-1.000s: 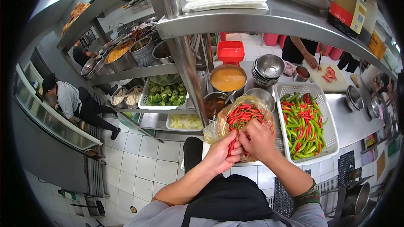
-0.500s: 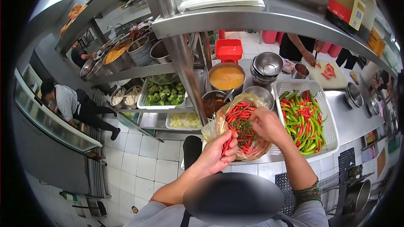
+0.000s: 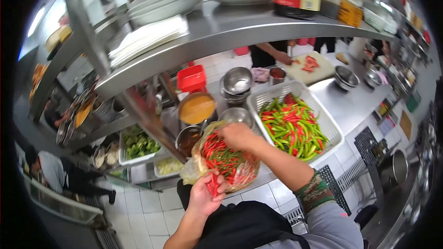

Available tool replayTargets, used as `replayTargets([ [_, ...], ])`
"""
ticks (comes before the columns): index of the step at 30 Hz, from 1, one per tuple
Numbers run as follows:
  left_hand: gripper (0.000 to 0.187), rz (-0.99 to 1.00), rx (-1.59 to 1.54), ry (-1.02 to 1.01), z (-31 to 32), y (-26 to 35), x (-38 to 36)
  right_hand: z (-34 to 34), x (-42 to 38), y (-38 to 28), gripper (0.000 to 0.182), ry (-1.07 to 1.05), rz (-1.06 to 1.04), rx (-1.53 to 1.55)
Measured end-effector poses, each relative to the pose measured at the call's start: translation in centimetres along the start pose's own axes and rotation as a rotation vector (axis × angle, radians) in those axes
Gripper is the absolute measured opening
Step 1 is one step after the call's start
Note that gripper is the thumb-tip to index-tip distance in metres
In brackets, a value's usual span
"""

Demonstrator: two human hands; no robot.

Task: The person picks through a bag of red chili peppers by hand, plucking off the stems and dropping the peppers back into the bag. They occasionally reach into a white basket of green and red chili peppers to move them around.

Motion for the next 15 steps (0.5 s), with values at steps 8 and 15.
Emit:
replayTargets([
  [8,0.025,0.063,0.082,0.121,0.0,0.9,1.2,-9.0,-4.1,-4.1,0.014,0.361,-0.198,0.386],
  [15,0.027,0.027,0.138,0.067,0.8,0.5,2.0,-6.3,-7.3,-6.5,0.018,0.014,-0.279,1.222],
])
Point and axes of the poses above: each hand's wrist, its own x-axis towards the middle knuckle, its own z-axis out of the palm, y = z × x, the point moved 9 cm from there along x, towards the middle knuckle, and after that the axes turned 8 degrees about x, right-handed, at the moved point
